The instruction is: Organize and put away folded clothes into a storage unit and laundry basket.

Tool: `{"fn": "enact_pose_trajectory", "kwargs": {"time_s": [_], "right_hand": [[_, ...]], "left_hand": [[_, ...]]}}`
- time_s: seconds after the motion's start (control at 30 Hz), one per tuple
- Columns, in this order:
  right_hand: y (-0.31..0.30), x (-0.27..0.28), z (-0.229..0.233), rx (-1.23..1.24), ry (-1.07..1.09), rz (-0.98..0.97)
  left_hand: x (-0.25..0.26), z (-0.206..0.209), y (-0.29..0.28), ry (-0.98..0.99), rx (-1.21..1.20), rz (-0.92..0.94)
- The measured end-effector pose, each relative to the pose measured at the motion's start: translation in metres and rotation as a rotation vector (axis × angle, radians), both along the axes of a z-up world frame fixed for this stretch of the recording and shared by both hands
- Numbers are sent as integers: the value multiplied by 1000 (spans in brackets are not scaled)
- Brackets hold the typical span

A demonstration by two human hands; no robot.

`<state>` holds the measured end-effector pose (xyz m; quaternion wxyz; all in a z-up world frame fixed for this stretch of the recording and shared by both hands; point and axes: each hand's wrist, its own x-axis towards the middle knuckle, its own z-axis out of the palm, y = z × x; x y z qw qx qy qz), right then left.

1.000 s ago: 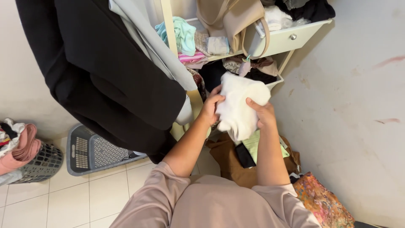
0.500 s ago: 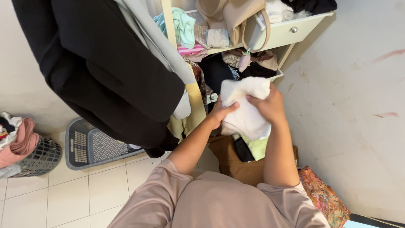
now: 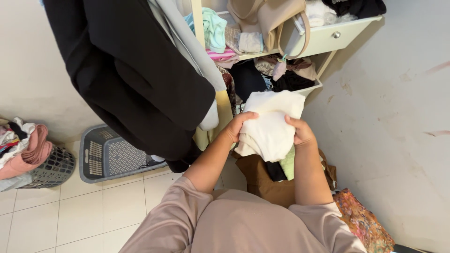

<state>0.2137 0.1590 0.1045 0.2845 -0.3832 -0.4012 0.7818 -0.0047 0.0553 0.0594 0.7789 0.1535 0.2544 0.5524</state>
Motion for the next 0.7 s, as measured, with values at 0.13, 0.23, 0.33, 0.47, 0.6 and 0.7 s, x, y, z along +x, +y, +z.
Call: {"fn": "enact_pose_trajectory", "kwargs": {"time_s": [0.13, 0.23, 0.33, 0.47, 0.6, 0.7], "right_hand": [[-8, -25, 35, 49, -85, 10], [-3, -27, 53, 323, -390, -20], [-4, -25, 100, 819, -640, 136], [-1, -26, 137, 1297, -1100, 494], [12, -22, 139, 1231, -961, 517], [4, -30, 140, 1251, -1072, 491]], "left_hand": [[0, -5, 1, 88, 29, 170], [9, -33, 19, 559, 148, 409], [4, -10, 13, 1121, 382, 664], [-7, 33, 6, 1685, 694, 428], [10, -19, 22, 1273, 430, -131], [33, -55, 30, 965, 151, -118]]}}
